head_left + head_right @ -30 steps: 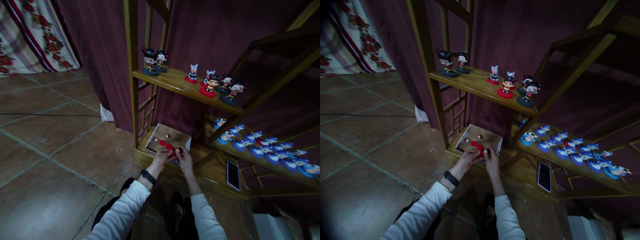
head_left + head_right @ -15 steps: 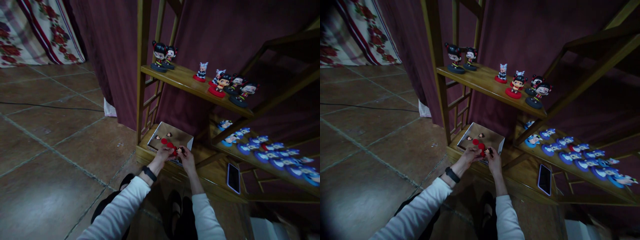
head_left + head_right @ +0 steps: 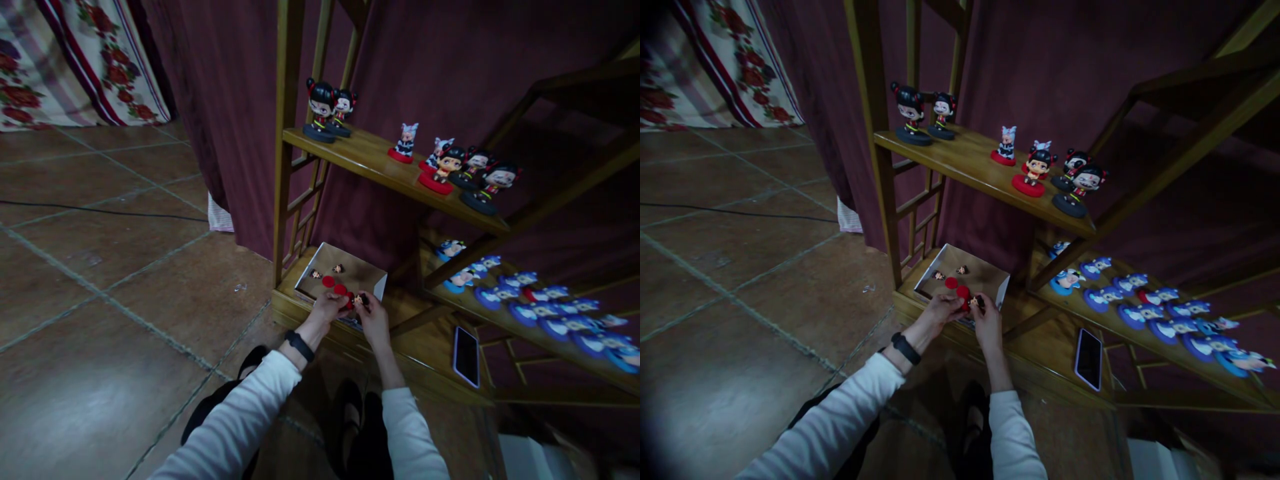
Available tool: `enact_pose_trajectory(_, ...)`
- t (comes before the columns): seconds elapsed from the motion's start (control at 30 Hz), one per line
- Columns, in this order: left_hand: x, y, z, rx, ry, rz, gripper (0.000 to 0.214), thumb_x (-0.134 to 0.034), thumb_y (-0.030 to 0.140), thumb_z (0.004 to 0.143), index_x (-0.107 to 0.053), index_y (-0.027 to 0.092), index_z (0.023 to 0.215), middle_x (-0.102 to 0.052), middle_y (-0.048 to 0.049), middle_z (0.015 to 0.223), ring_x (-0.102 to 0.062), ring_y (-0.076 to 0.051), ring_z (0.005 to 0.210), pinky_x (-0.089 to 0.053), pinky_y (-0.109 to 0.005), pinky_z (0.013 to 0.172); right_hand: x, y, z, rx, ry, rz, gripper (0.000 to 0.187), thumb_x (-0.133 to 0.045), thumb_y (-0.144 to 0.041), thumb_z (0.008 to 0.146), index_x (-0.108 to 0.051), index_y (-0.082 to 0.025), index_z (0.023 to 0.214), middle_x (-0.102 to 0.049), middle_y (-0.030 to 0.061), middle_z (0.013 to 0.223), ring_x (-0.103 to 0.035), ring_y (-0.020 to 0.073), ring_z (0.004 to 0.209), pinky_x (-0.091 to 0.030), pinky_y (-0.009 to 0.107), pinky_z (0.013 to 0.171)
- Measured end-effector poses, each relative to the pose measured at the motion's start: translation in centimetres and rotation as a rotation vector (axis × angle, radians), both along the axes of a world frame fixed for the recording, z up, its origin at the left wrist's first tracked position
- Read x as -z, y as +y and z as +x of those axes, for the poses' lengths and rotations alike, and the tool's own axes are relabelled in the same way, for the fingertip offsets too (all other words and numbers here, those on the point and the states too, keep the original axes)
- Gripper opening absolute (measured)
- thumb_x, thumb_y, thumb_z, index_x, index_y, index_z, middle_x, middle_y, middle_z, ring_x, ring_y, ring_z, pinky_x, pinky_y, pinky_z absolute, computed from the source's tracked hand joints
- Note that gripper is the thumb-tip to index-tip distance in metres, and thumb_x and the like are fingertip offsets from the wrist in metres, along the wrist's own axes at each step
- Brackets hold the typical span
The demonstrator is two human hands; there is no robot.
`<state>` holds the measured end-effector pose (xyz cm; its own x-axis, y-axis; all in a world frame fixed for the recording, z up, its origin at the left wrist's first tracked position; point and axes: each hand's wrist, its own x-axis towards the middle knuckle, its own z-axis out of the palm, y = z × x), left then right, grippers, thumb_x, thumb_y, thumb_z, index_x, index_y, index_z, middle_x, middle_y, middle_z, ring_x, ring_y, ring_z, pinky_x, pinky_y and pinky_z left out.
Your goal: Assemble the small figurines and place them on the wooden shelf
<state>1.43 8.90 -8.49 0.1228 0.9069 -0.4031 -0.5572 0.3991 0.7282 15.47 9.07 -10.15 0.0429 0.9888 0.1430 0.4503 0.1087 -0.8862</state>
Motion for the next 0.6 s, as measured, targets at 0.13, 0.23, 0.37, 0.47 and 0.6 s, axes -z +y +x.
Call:
enact_pose_trajectory(0.13,0.2,0.1,0.1,0.001,-0.019,0.003,0.027,-0.079,0.03,0.053,-0.064,0.009,0.064,-0.064,-0.0074,0.064,-0.061,-0.014,0.059,-0.052,-0.032,0.067,0.2,0.1,0.0,0.016,0.025,-0.021,0.037,-0.055,-0.036,0.074,-0.058,-0.022,0.108,-0.068,0.0063,0.097,-0.064,0.0195,0.08,-0.051,0.032,0.072)
enact_pose_trajectory(0.23,0.2,0.1,0.1,-0.005,-0.026,-0.012,0.027,-0.08,0.029,0.052,-0.064,0.009,0.062,-0.064,-0.0069,0.062,-0.061,-0.014,0.058,-0.052,-0.031,0.065,0.3,0.1,0.1,0.017,0.047,-0.027,0.036,-0.055,-0.036,0.074,-0.058,-0.022,0.107,-0.068,0.0062,0.096,-0.064,0.0197,0.08,-0.051,0.032,0.071)
enact_pose_trajectory(0.37,0.3,0.3,-0.1,0.01,-0.026,-0.035,0.025,-0.079,0.027,0.053,-0.063,0.009,0.062,-0.063,-0.0061,0.06,-0.06,-0.013,0.057,-0.053,-0.03,0.064,0.0,0.1,0.1,-0.011,0.043,-0.015,0.034,-0.055,-0.033,0.074,-0.058,-0.023,0.107,-0.067,0.0052,0.097,-0.064,0.0189,0.079,-0.051,0.031,0.072)
enact_pose_trajectory(0.47,0.5,0.5,-0.2,0.007,-0.009,-0.064,0.022,-0.078,0.025,0.055,-0.062,0.01,0.061,-0.062,-0.005,0.058,-0.059,-0.013,0.055,-0.053,-0.031,0.063,-0.4,-0.1,0.0,-0.04,-0.007,-0.009,0.033,-0.054,-0.032,0.075,-0.057,-0.023,0.107,-0.067,0.0048,0.096,-0.064,0.0183,0.077,-0.05,0.031,0.072)
enact_pose_trajectory(0.6,0.5,0.4,-0.2,-0.001,-0.025,-0.071,0.021,-0.077,0.023,0.057,-0.062,0.01,0.059,-0.061,-0.0051,0.058,-0.059,-0.013,0.055,-0.053,-0.032,0.064,-0.9,-0.3,-0.2,-0.032,-0.099,0.029,0.032,-0.052,-0.031,0.076,-0.057,-0.024,0.107,-0.066,0.0052,0.101,-0.064,0.0184,0.079,-0.049,0.032,0.074)
